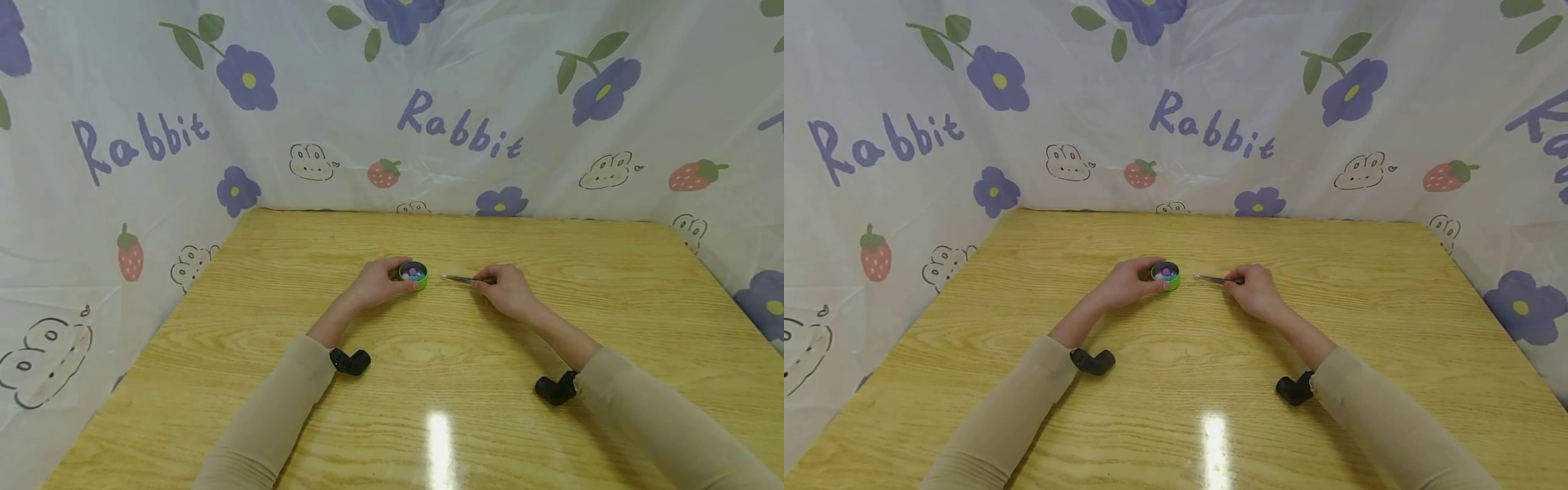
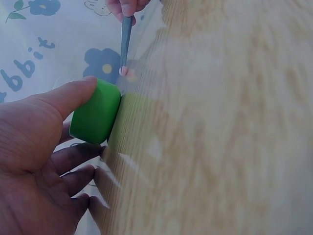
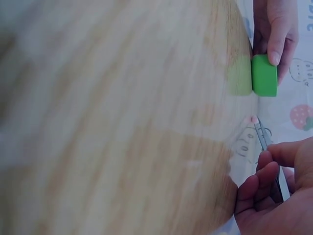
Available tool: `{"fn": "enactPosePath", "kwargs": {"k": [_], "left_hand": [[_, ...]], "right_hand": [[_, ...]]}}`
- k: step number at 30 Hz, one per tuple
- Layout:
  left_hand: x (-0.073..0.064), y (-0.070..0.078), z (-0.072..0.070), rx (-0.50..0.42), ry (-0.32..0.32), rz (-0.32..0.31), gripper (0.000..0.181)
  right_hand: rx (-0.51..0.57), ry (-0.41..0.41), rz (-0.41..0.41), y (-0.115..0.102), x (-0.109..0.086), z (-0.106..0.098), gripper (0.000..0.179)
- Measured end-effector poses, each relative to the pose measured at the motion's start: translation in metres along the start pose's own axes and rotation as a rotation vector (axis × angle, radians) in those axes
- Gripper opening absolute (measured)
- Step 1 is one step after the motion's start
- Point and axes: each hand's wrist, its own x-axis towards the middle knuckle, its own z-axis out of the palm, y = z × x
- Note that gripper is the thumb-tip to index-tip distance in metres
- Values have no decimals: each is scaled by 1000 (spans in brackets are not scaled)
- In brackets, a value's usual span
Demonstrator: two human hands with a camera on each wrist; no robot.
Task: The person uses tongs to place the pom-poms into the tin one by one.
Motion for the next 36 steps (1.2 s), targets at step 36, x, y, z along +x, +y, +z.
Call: {"fn": "enactPosePath", "kwargs": {"k": [36], "left_hand": [[-1,0,-1,-25,-9,3,67]], "right_hand": [[117,57,38,-20,3,1,19]]}}
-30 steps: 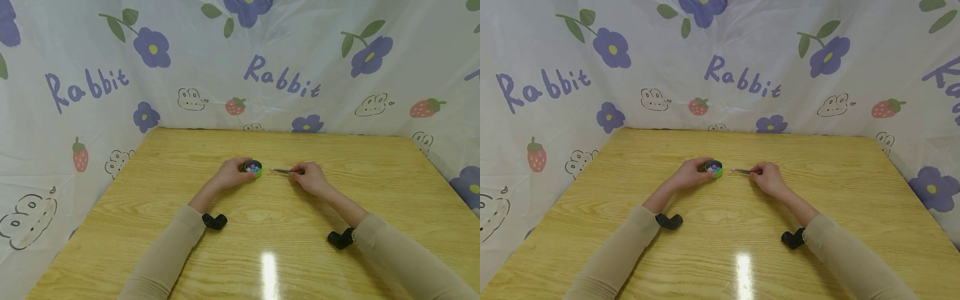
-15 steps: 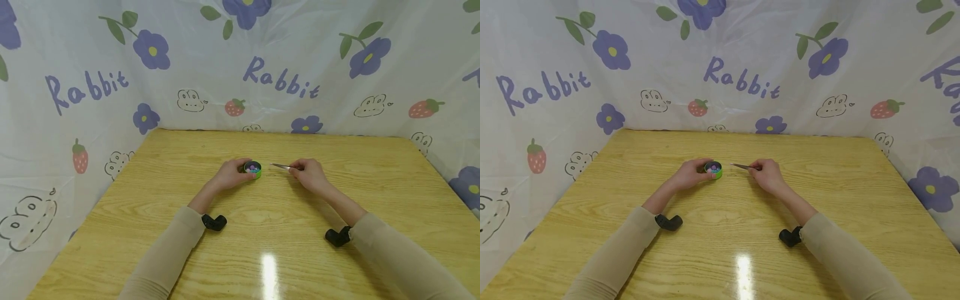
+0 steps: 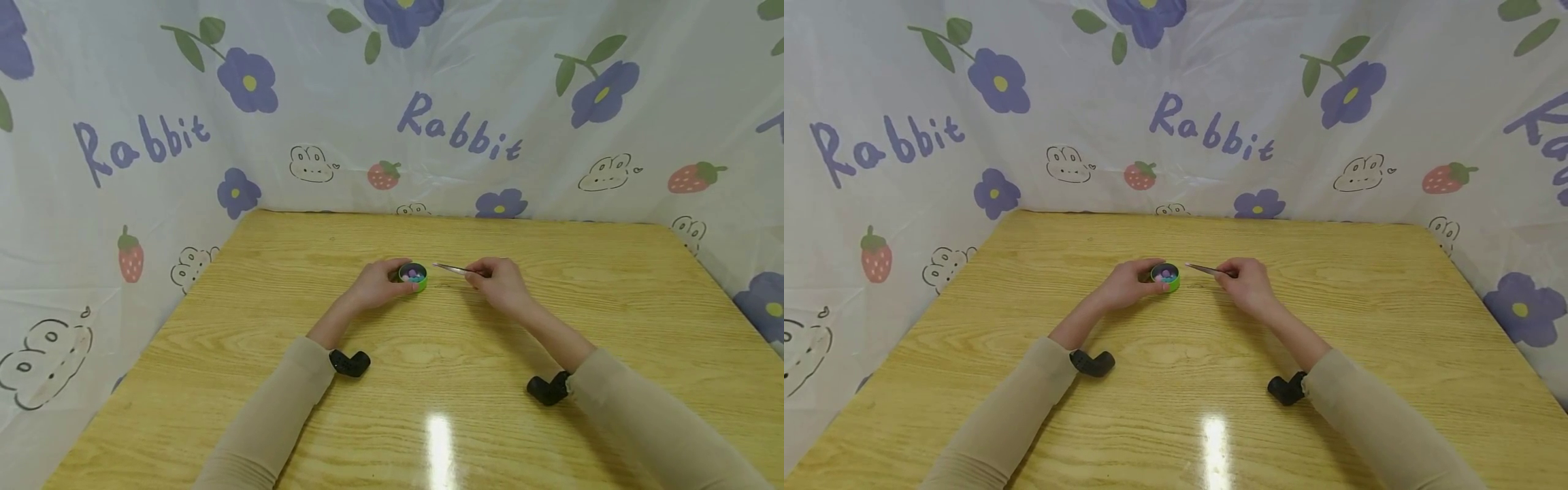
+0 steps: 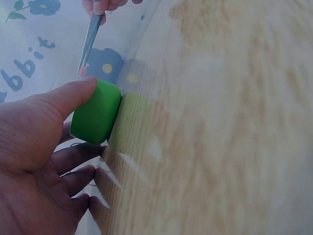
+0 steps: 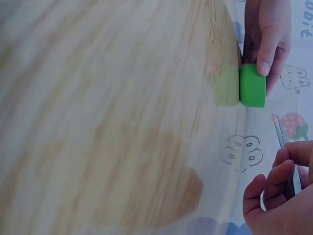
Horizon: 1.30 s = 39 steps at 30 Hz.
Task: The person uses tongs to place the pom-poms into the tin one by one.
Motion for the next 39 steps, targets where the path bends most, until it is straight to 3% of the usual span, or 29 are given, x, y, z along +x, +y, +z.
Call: {"fn": "enactPosePath", "kwargs": {"k": [8,23,39], "left_hand": [[0,-1,1,-3,3,5,67],[1,2,1,5,13,-1,67],[-1,2,1,8,13,-4,67]], "right_hand": [[12,-10,-53,-9,-2,6,17],[25,-2,-29,-21,0,16,18],[43,4,-50,-13,0,14,19]]}}
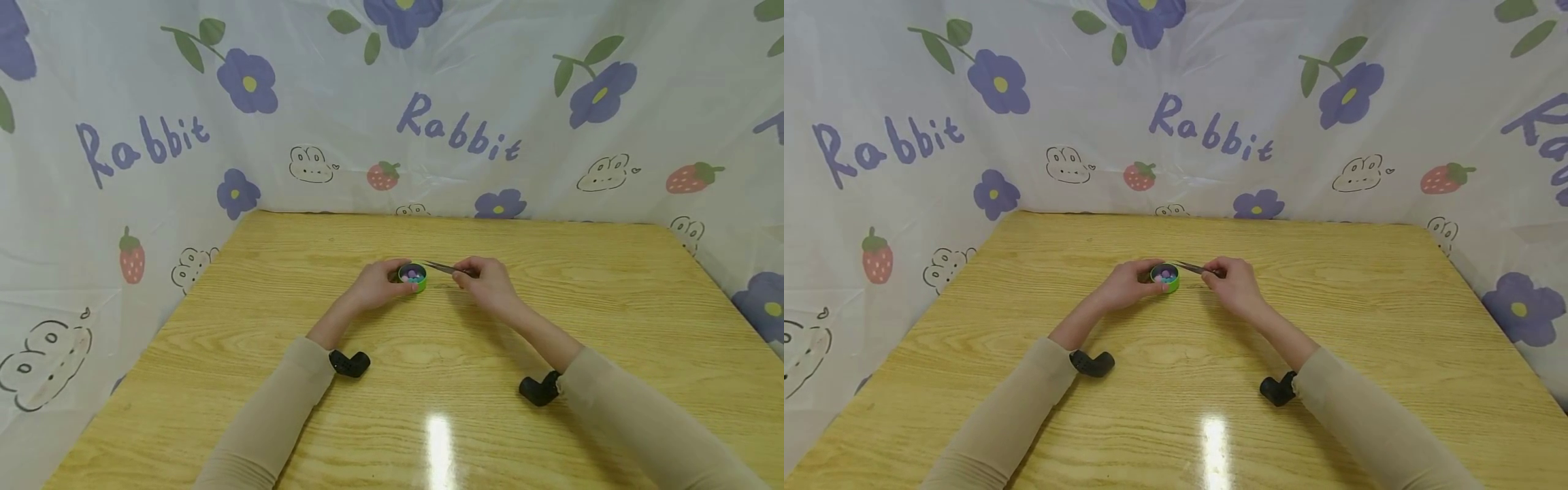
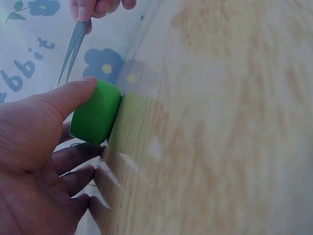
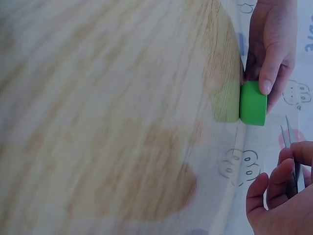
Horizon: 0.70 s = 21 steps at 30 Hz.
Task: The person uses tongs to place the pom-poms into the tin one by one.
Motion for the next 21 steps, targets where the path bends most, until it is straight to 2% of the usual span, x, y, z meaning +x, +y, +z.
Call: {"fn": "enactPosePath", "kwargs": {"k": [10,21], "left_hand": [[1,0,-1,-14,-5,7,67],[0,-1,-1,-13,-8,12,67]], "right_hand": [[-16,11,38,7,-1,-13,24],[-13,19,69,26,-8,-31,28]]}}
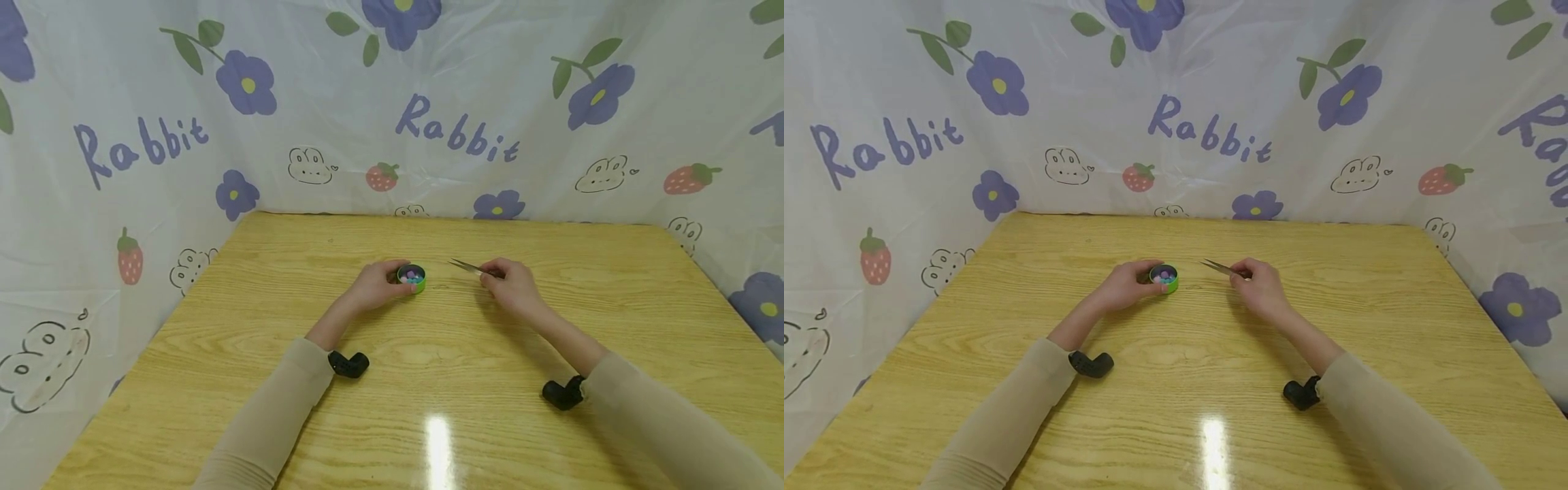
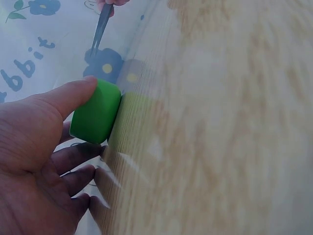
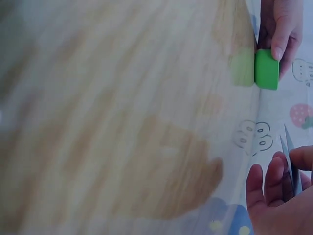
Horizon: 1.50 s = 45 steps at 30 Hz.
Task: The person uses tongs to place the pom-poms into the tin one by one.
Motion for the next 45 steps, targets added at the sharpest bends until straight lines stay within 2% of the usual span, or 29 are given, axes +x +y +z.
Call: {"fn": "enactPosePath", "kwargs": {"k": [9,24,40,45], "left_hand": [[1,0,1,10,-1,-10,68],[4,2,3,26,4,3,67],[2,-1,2,1,9,-12,69],[3,-3,3,4,9,-6,70]], "right_hand": [[-90,24,-52,14,-8,-15,28],[-234,0,-80,42,-23,-47,28],[-287,9,-58,50,-25,-53,29],[-335,10,-93,55,-24,-52,26]]}}
